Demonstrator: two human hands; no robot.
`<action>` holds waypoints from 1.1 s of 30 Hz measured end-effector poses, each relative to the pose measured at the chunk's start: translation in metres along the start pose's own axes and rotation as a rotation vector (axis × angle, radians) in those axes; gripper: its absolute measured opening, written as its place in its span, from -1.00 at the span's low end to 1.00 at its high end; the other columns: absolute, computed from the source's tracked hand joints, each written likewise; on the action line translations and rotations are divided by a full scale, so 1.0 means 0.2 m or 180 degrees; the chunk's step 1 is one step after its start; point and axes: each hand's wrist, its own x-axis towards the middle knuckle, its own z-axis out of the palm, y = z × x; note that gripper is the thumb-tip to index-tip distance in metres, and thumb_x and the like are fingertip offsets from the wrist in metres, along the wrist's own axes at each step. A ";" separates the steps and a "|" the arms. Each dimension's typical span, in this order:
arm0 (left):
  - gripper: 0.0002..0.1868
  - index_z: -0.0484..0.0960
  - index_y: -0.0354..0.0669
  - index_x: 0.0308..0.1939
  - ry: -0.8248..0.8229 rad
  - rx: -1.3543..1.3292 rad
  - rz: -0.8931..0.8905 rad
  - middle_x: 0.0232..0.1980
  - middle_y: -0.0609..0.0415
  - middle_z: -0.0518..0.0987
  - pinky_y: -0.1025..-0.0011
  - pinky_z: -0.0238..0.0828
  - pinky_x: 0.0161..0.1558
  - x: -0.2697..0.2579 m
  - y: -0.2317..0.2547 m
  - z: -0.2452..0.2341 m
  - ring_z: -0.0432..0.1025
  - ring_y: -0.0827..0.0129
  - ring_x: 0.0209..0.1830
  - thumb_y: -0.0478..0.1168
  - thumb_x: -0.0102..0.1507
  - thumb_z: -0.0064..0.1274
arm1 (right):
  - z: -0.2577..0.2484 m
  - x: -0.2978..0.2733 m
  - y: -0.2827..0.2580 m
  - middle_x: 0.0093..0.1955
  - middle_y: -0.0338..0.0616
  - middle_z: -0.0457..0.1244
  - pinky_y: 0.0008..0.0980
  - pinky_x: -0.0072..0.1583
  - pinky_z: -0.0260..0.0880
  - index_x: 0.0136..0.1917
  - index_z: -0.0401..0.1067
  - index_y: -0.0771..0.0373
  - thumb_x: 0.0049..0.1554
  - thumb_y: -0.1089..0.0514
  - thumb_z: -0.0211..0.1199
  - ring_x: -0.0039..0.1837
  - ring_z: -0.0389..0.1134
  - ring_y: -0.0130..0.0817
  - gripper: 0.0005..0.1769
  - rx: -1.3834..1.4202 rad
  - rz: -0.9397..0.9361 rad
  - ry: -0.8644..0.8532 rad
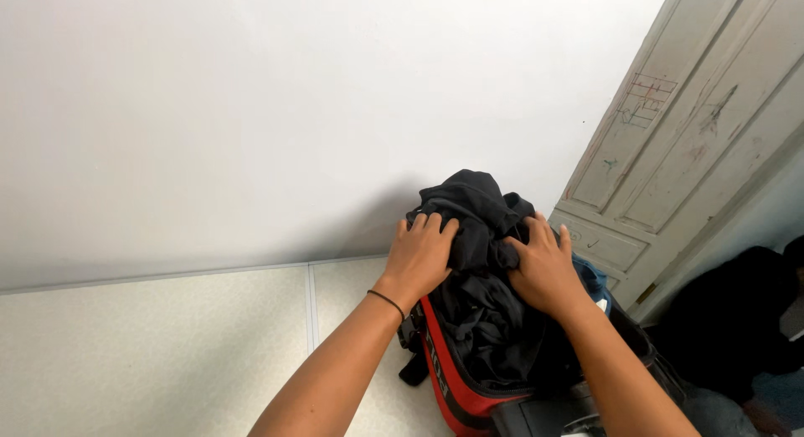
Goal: The person unpacks items from a red and black suitcase, laying various t-shirts and pieces of clothing onto a table one by one.
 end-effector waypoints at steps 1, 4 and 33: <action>-0.18 0.43 -0.08 0.34 0.0011 -0.0011 -0.0016 0.13 0.00 0.49 0.00 0.23 0.20 -0.01 0.00 -0.01 0.37 0.12 0.22 -0.05 0.03 0.39 | -0.01 0.00 -0.02 0.49 0.27 0.03 0.33 0.51 -0.30 0.23 0.50 0.02 0.02 0.03 0.27 0.64 -0.18 0.16 -0.53 0.0071 0.0032 0.0043; -0.25 0.43 -0.08 0.34 0.0064 -0.0187 -0.0070 0.08 0.00 0.48 -0.01 0.22 0.22 -0.04 -0.03 -0.05 0.38 0.11 0.18 -0.02 0.11 0.33 | -0.08 0.02 -0.08 0.51 0.34 -0.02 0.37 0.48 -0.40 0.22 0.50 0.01 0.03 0.09 0.24 0.64 -0.26 0.25 -0.55 0.0350 0.0053 0.0264; -0.63 0.52 -0.21 0.18 0.0555 -0.2742 -0.0691 0.04 -0.10 0.65 0.21 0.43 0.12 -0.20 -0.26 -0.34 0.53 0.09 0.10 -0.30 0.30 -0.15 | -0.26 0.14 -0.47 0.54 0.12 0.00 0.37 0.49 -0.39 0.49 0.28 0.08 -0.12 -0.18 0.47 0.64 -0.21 0.11 -0.05 0.1159 -0.0268 0.0006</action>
